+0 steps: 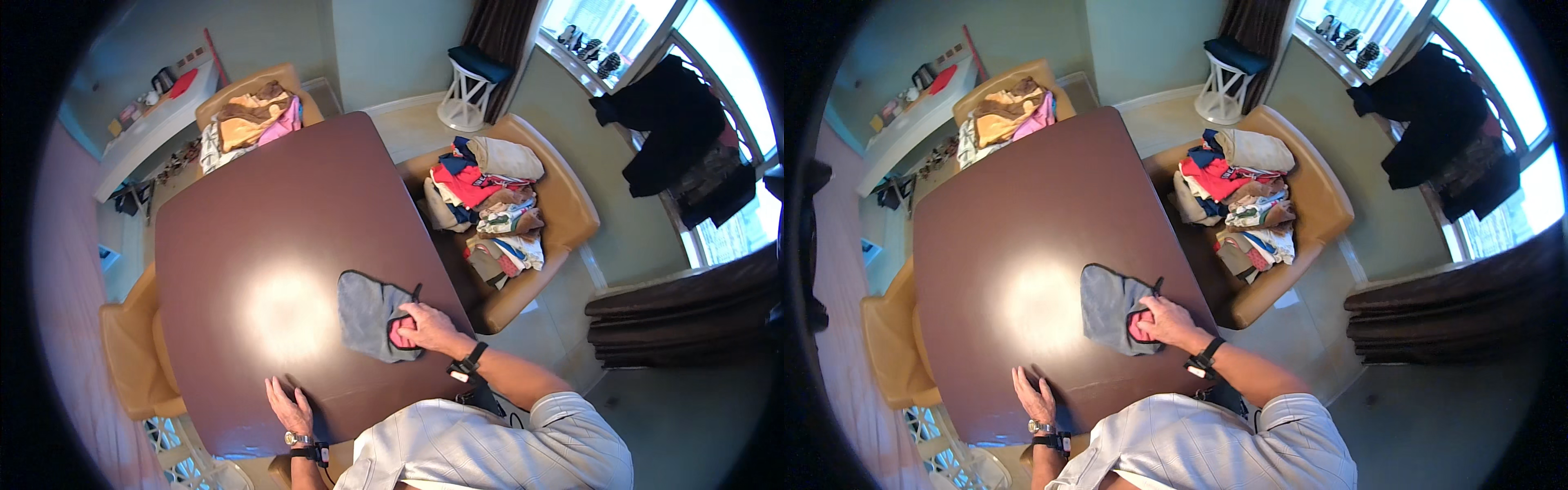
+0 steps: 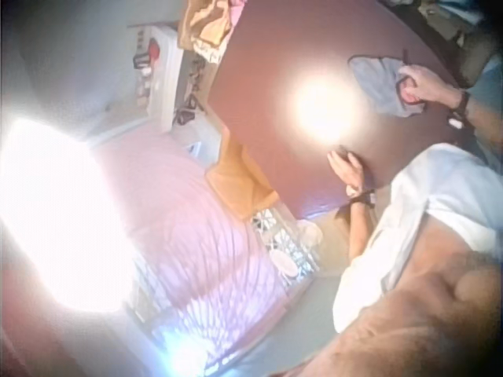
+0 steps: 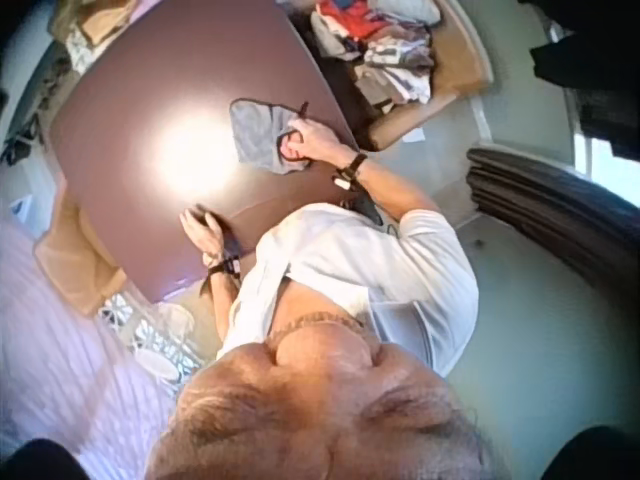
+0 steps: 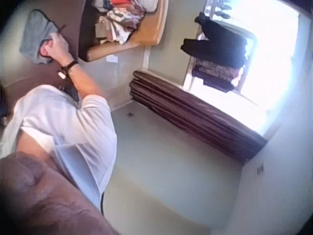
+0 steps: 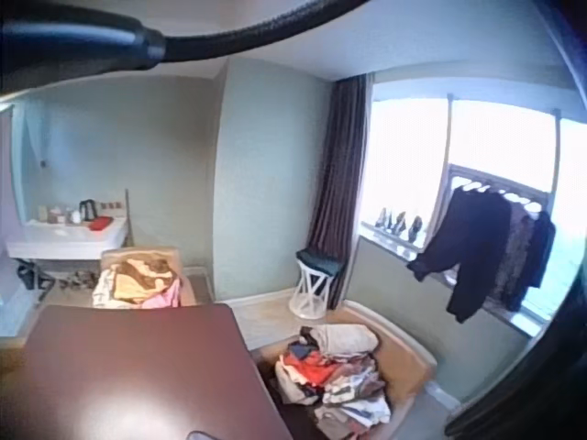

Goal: The person folds a pair of beige pants and a red-and-white striped long-sleeve shirt on a dining table. They smooth and align each garment, fold the sides and ends, and place the finished items on the table.

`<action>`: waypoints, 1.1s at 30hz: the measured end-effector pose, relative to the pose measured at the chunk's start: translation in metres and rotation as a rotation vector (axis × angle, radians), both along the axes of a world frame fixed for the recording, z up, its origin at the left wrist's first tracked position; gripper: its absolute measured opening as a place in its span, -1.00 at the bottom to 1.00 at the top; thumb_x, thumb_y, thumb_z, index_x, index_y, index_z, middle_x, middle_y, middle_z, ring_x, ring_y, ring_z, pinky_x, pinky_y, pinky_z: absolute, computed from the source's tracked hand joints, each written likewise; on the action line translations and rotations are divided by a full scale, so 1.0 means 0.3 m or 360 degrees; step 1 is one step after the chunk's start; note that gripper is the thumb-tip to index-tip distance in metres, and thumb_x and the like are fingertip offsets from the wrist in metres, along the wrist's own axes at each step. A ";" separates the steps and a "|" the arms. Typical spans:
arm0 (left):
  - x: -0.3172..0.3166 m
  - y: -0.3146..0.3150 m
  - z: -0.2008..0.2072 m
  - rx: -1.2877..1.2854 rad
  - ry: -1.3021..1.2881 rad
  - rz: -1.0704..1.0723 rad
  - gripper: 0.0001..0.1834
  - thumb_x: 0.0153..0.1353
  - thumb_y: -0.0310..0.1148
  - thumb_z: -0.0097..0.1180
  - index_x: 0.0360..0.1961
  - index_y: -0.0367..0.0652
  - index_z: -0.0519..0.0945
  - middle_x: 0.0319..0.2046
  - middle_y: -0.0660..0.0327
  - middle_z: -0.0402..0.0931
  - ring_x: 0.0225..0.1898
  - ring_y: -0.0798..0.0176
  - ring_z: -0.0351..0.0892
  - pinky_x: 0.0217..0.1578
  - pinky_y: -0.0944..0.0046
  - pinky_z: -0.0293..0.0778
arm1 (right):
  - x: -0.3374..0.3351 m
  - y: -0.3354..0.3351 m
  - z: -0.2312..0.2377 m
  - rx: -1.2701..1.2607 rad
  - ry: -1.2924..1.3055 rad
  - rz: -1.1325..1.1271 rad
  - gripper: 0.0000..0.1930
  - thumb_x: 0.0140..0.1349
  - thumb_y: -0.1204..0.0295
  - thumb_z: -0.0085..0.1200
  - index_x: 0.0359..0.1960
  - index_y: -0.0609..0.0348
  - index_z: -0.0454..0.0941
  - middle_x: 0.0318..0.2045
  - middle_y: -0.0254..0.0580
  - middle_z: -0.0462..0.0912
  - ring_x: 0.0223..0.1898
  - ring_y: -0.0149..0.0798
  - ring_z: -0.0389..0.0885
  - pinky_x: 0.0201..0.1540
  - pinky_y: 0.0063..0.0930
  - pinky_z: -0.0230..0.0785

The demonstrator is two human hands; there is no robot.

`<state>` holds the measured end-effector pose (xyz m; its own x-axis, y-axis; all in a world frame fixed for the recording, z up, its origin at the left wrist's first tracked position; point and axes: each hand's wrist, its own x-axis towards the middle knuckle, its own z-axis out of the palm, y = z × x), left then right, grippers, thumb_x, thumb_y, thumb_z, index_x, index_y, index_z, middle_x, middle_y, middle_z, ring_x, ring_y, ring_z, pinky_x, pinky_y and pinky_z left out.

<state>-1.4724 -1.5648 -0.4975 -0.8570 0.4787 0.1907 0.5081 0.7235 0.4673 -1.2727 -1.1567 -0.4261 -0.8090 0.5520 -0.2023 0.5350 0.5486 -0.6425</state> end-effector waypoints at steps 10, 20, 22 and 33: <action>-0.070 0.423 0.153 -0.0036 -0.0186 -0.0875 -0.10 0.22 -0.20 0.51 0.56 -0.13 0.42 0.62 -0.24 0.23 0.65 -0.39 0.16 0.57 -0.51 0.12 | -0.207 -0.016 0.037 -0.0146 0.0528 -0.0095 -0.53 0.43 0.44 0.24 0.36 0.11 0.56 0.20 0.07 0.68 0.03 0.13 0.78 0.11 -0.03 0.66; -0.096 0.494 0.076 -0.0243 -0.0127 -0.0827 -0.10 0.15 -0.16 0.42 0.53 -0.16 0.46 0.63 -0.14 0.27 0.68 -0.33 0.14 0.57 -0.60 0.03 | -0.163 0.792 -0.088 0.0632 0.0660 -0.0856 -0.70 0.35 0.42 0.36 0.06 0.22 0.66 -0.07 0.11 0.73 -0.02 0.22 0.72 0.09 0.03 0.60; -0.090 0.488 0.056 -0.0265 -0.0142 -0.0803 -0.10 0.15 -0.14 0.38 0.53 -0.18 0.44 0.64 -0.15 0.27 0.69 -0.35 0.12 0.58 -0.62 -0.01 | -0.186 1.039 -0.048 0.1041 0.0795 -0.0923 -0.64 0.34 0.37 0.38 0.11 0.20 0.64 0.01 0.18 0.68 0.11 0.27 0.63 0.22 0.12 0.49; -0.083 0.502 0.022 -0.0298 -0.0092 -0.0788 -0.16 0.17 -0.10 0.31 0.48 -0.20 0.47 0.61 -0.17 0.31 0.67 -0.38 0.17 0.57 -0.65 -0.01 | -0.099 1.609 -0.112 0.0815 -0.0024 -0.1390 -0.64 0.40 0.12 0.27 0.05 0.08 0.74 -0.03 0.25 0.79 0.02 0.42 0.73 0.14 0.25 0.57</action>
<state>-1.4972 -1.4143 -0.4908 -0.5265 0.8499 0.0221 0.7871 0.4775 0.3906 -1.3023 -0.6739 -0.4596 -0.0797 0.9727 0.2179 0.8870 0.1689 -0.4298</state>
